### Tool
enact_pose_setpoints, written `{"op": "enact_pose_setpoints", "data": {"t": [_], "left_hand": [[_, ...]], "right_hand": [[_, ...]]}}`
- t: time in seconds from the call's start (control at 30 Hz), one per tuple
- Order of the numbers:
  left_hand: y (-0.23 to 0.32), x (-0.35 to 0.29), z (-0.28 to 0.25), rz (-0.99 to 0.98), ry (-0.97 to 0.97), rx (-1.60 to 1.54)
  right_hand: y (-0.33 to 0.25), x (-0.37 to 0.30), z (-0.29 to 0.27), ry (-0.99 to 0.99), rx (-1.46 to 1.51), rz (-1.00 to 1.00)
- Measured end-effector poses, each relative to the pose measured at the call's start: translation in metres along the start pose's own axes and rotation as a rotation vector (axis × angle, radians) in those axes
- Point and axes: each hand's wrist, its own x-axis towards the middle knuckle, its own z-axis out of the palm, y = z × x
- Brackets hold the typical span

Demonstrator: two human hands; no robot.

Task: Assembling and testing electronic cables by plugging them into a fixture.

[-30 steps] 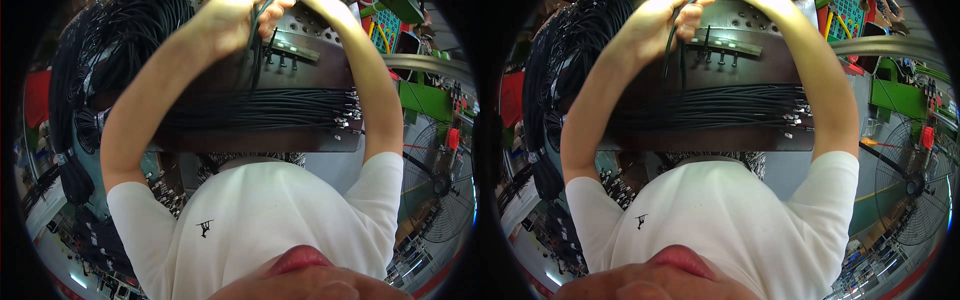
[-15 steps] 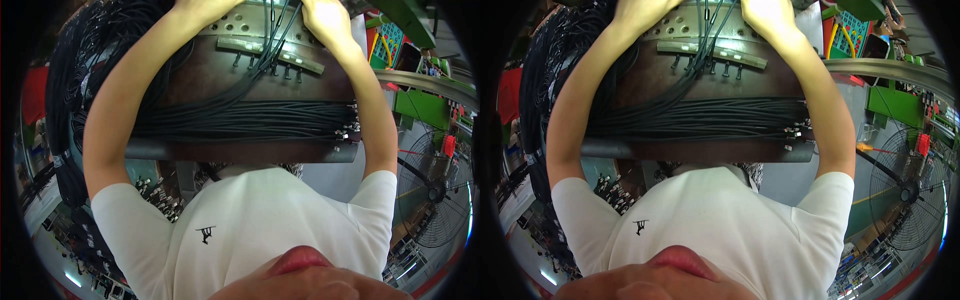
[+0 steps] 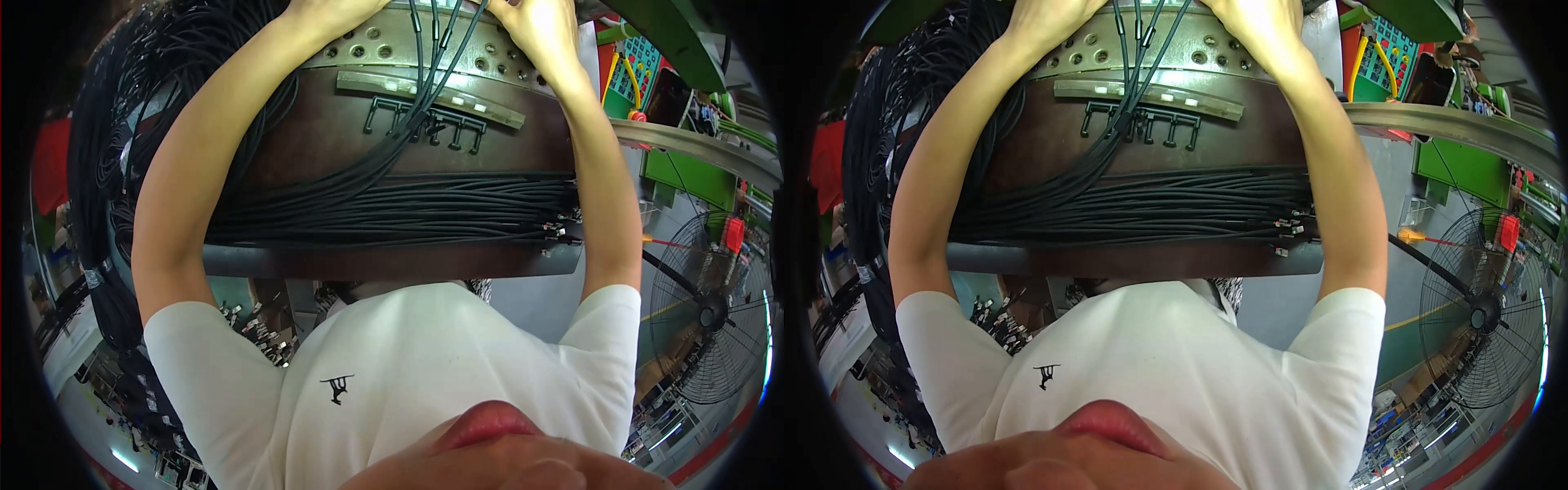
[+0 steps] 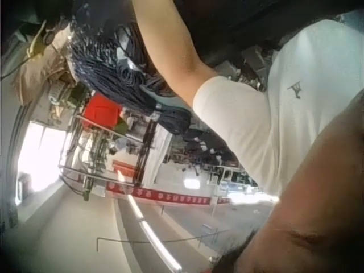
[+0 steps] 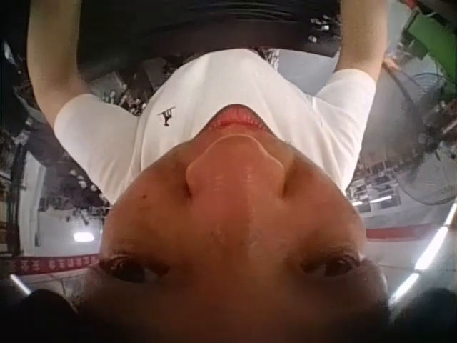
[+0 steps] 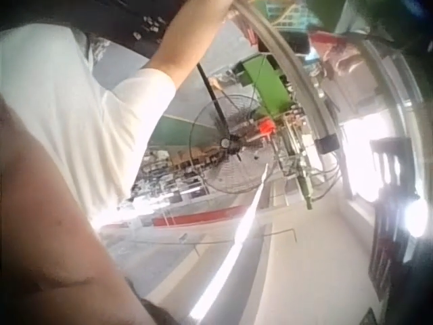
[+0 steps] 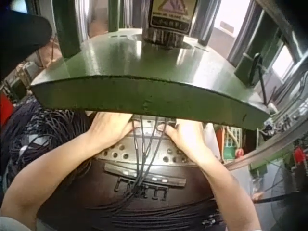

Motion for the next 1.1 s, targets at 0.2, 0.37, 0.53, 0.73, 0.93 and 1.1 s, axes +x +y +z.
{"op": "enact_pose_setpoints", "data": {"t": [0.2,0.37,0.53,0.73,0.93,1.1], "left_hand": [[-0.008,0.005,-0.014,-0.271,-0.335,-0.157],[0.0,-0.023,-0.021,-0.186,-0.176,0.031],[0.06,-0.102,-0.168,-0.48,-0.706,-1.035],[0.167,-0.28,-0.184,-0.856,-1.23,-0.342],[0.162,-0.371,-0.145,-0.657,-0.708,-0.024],[0.162,-0.329,-0.165,-0.769,-0.89,-0.133]], "right_hand": [[-0.006,0.013,-0.019,-0.171,0.014,0.155],[-0.002,-0.012,-0.036,0.027,0.432,-0.09],[0.034,-0.184,-0.118,0.19,0.615,0.163],[0.003,-0.362,-0.098,-0.14,0.186,0.582],[-0.003,-0.413,-0.058,-0.331,0.35,0.611],[-0.003,-0.403,-0.055,-0.278,0.407,0.599]]}}
